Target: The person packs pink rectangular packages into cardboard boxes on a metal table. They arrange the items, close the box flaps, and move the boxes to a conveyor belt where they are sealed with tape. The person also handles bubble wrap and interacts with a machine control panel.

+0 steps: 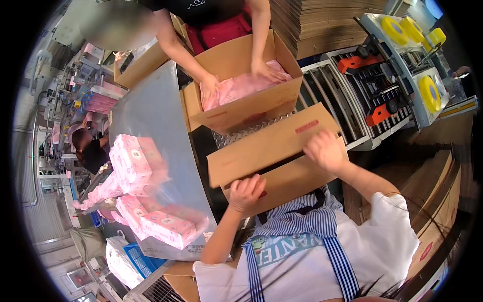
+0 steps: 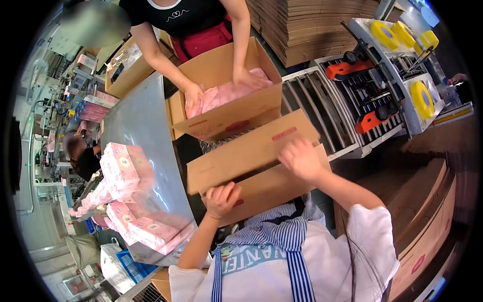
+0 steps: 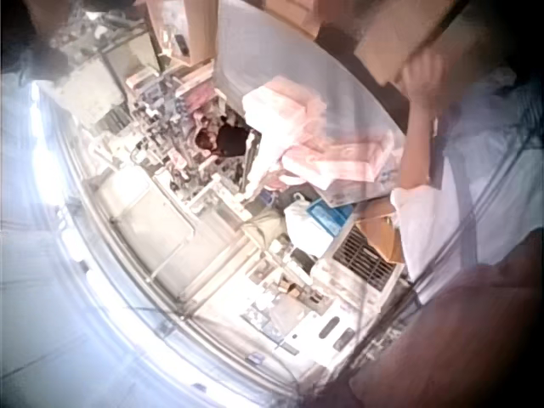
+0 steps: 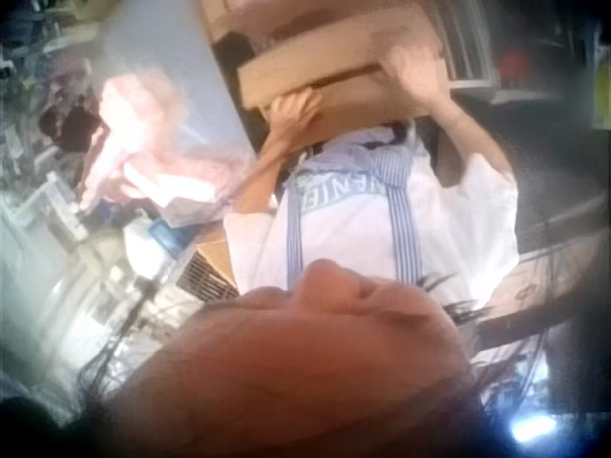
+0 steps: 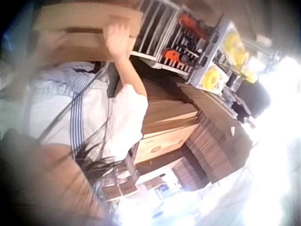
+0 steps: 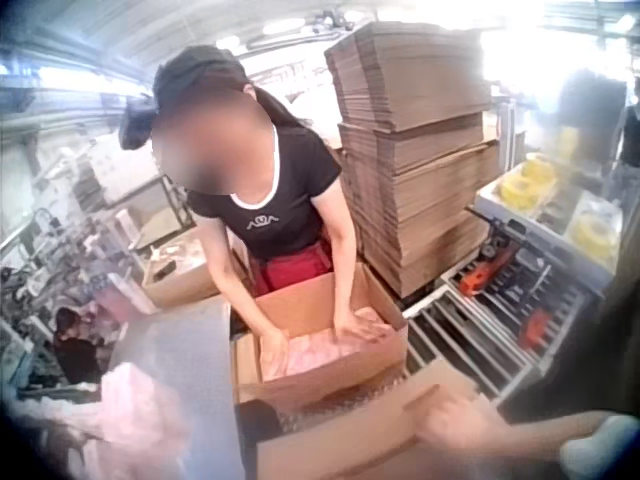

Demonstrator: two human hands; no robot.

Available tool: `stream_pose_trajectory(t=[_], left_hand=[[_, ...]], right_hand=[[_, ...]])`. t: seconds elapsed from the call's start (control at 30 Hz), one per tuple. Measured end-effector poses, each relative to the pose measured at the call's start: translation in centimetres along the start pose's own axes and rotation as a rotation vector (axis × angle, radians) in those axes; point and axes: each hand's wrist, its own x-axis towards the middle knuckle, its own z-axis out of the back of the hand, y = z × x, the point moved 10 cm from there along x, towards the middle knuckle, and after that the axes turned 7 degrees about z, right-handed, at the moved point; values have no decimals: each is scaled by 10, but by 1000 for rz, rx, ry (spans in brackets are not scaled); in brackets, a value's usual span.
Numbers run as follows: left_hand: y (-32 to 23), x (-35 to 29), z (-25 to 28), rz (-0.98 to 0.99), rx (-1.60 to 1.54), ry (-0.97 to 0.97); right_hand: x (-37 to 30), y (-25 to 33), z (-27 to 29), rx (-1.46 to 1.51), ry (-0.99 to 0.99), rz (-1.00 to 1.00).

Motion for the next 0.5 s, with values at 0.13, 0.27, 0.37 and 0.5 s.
stream_pose_trajectory(t=[0.13,0.27,0.37,0.5], left_hand=[[64,-2,-15,727,30,204],[144,-64,-33,993,-71,342],[216,-127,-37,1224,-331,187],[218,-136,-80,1268,-616,-10]], right_hand=[[-25,-40,-11,-14,99,-174],[-128,-149,-115,768,-361,-1053],[-288,-127,-302,736,398,-1531],[-275,-135,-252,835,294,-1212]])
